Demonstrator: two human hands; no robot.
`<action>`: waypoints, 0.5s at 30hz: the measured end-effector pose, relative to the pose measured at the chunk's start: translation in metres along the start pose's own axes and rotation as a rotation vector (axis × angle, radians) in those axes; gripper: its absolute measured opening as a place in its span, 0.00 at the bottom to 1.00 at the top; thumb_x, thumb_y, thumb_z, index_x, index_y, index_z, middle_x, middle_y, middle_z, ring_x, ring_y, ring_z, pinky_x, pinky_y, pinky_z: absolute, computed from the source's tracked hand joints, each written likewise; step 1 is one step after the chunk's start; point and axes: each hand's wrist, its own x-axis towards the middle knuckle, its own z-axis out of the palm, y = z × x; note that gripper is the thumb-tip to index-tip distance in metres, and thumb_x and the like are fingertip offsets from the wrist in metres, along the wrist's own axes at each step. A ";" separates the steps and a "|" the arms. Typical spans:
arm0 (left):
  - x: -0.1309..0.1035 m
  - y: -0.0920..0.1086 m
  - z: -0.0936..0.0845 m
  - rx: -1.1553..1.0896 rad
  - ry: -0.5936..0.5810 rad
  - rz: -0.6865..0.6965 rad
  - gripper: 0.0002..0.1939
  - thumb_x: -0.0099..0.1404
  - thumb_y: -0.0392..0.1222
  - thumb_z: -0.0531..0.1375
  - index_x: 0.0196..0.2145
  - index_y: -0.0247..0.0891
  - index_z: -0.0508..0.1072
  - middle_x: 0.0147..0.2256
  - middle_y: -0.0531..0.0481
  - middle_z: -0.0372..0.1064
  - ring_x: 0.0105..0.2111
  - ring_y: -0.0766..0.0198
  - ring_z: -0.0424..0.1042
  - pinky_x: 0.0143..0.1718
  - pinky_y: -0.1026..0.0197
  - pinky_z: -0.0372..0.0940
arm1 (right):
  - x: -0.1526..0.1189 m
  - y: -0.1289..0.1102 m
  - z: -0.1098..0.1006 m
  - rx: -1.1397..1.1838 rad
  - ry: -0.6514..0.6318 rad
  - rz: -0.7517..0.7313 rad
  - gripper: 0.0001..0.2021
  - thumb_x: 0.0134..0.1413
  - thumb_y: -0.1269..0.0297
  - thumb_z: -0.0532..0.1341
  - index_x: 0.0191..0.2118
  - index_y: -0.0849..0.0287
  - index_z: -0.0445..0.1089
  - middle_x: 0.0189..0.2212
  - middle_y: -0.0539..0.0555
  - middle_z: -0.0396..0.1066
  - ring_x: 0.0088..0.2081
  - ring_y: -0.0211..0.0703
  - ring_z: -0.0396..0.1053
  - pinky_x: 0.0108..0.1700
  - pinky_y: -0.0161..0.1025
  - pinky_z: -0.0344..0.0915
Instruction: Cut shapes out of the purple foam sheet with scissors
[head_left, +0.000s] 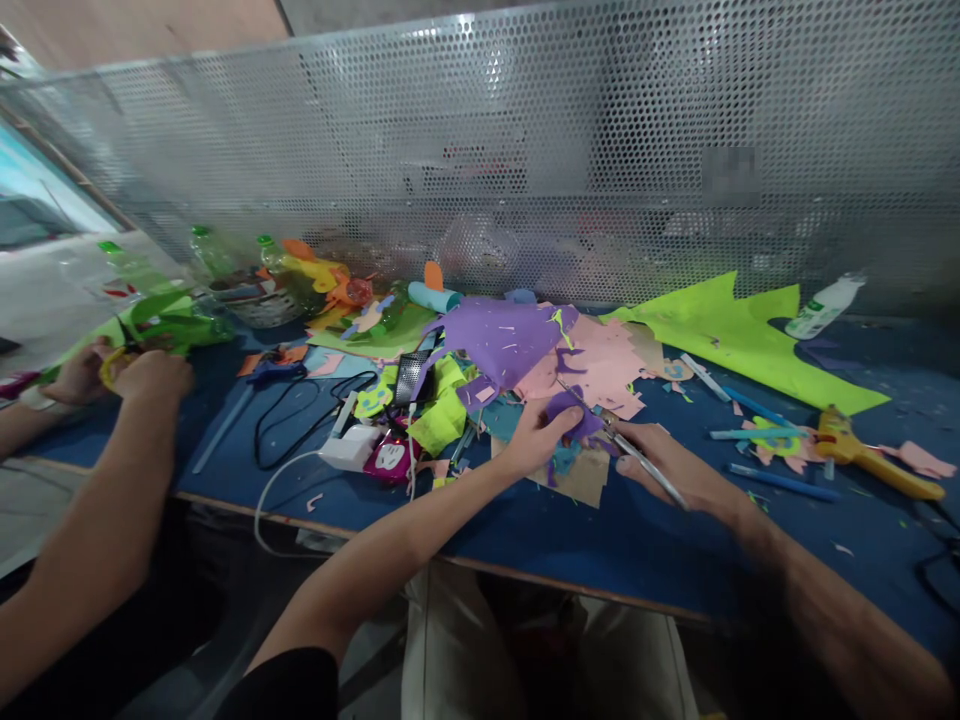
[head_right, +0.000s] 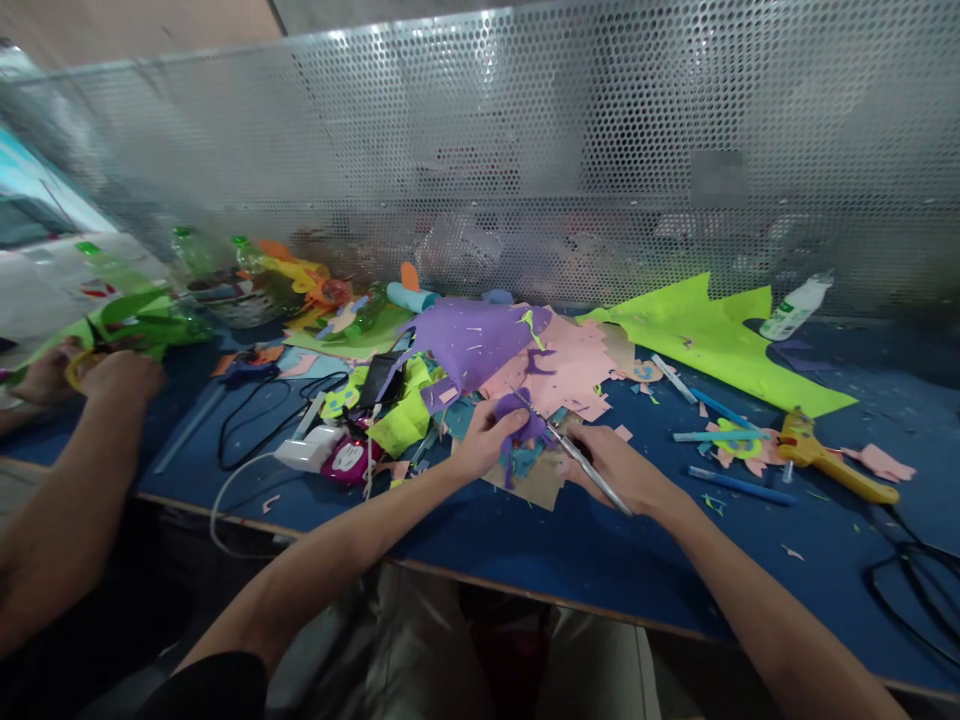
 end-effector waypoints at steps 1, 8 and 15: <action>0.001 0.000 0.001 -0.052 0.028 0.000 0.25 0.64 0.60 0.64 0.25 0.33 0.75 0.21 0.49 0.71 0.19 0.70 0.63 0.23 0.65 0.60 | 0.001 0.001 0.000 -0.053 0.037 0.050 0.17 0.54 0.46 0.61 0.30 0.55 0.63 0.22 0.47 0.63 0.22 0.38 0.55 0.26 0.35 0.50; 0.012 -0.008 0.006 -0.253 0.342 0.069 0.20 0.59 0.57 0.71 0.33 0.36 0.77 0.27 0.52 0.73 0.25 0.68 0.71 0.31 0.63 0.71 | 0.006 0.013 0.010 -0.021 0.407 0.212 0.16 0.50 0.49 0.64 0.26 0.54 0.62 0.19 0.44 0.58 0.21 0.36 0.54 0.24 0.34 0.51; 0.005 -0.001 0.010 -0.007 0.135 0.063 0.19 0.61 0.55 0.70 0.35 0.35 0.75 0.30 0.50 0.75 0.27 0.62 0.77 0.32 0.59 0.75 | 0.008 0.004 0.025 0.444 0.514 0.188 0.13 0.48 0.53 0.69 0.31 0.56 0.70 0.24 0.47 0.67 0.24 0.37 0.63 0.27 0.34 0.62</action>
